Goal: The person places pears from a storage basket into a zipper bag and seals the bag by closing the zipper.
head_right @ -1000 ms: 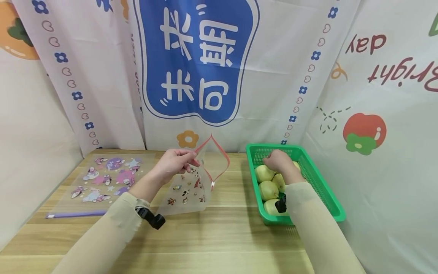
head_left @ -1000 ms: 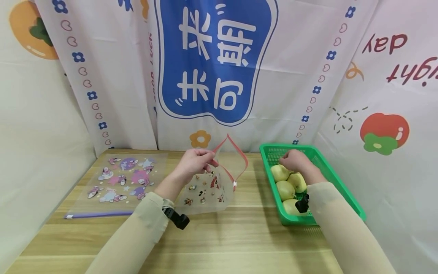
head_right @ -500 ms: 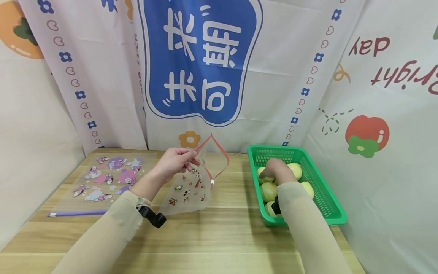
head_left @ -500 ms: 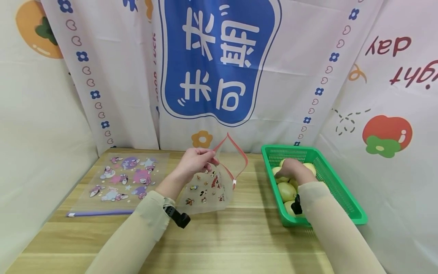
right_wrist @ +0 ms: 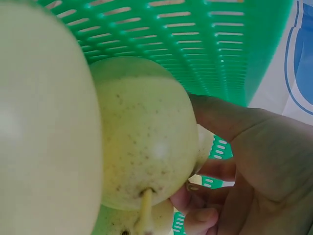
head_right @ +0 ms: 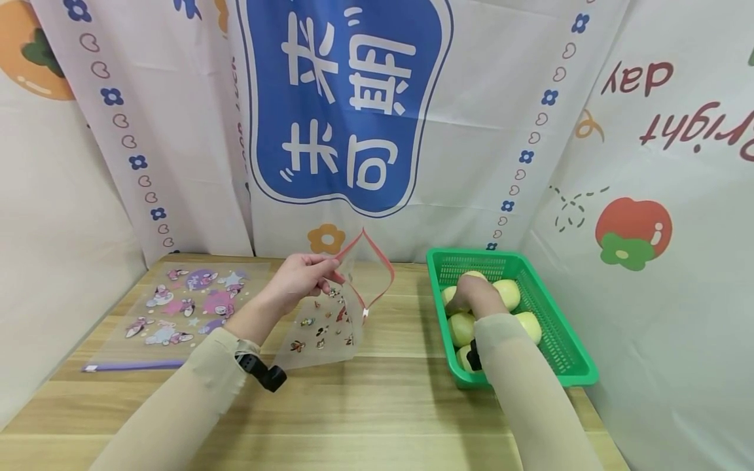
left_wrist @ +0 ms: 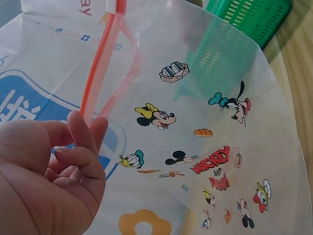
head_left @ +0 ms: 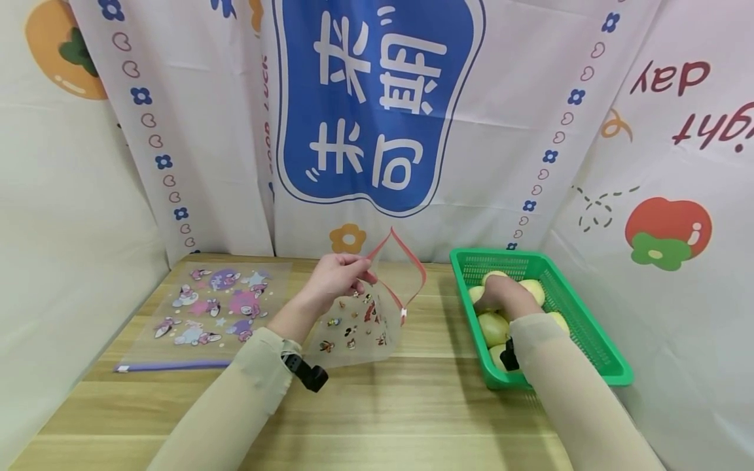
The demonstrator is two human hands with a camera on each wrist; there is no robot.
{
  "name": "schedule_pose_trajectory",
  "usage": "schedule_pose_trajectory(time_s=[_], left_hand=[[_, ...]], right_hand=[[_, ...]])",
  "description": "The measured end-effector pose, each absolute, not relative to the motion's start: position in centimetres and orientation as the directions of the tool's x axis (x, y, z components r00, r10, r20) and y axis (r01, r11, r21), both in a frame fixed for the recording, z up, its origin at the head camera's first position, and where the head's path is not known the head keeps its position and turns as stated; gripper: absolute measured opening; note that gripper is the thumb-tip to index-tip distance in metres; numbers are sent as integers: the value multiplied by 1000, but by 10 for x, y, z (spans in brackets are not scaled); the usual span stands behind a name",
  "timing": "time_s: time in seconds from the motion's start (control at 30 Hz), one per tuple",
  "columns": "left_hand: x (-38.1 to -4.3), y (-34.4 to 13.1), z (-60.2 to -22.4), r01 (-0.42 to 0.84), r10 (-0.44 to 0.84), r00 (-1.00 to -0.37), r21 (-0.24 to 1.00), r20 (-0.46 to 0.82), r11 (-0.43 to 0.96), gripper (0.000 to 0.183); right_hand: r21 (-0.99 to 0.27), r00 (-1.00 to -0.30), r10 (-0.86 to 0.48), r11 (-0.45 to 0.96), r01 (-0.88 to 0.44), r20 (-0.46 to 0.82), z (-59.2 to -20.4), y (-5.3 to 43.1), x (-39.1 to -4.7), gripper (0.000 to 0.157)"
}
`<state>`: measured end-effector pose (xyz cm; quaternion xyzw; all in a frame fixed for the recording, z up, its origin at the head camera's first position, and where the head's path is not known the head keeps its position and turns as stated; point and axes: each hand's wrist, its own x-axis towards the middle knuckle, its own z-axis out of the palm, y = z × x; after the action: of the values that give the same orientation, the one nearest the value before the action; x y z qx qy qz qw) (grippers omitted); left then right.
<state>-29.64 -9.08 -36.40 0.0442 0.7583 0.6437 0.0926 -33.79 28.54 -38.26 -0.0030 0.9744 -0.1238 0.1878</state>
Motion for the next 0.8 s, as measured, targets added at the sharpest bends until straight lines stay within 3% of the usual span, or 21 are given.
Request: schedule_pose_trajectory(time_s=[0.43,0.67,0.8], left_hand=[[-293,-90,-365,-47,188,-979,985,-78,164,34],[-293,-91,-364,-55,177,-981,986,-83,158,35],[-293,-91,-364,-55,176,-981,985,-84,160,35]], right_hand=[[-278,-961,-43,960,36,-273,-388,289,-333,47],[-327,-970,-25,943,58,-243,-381,300,-329,84],[-362,-981,-7,930,65,-193,-374,305,-327,91]])
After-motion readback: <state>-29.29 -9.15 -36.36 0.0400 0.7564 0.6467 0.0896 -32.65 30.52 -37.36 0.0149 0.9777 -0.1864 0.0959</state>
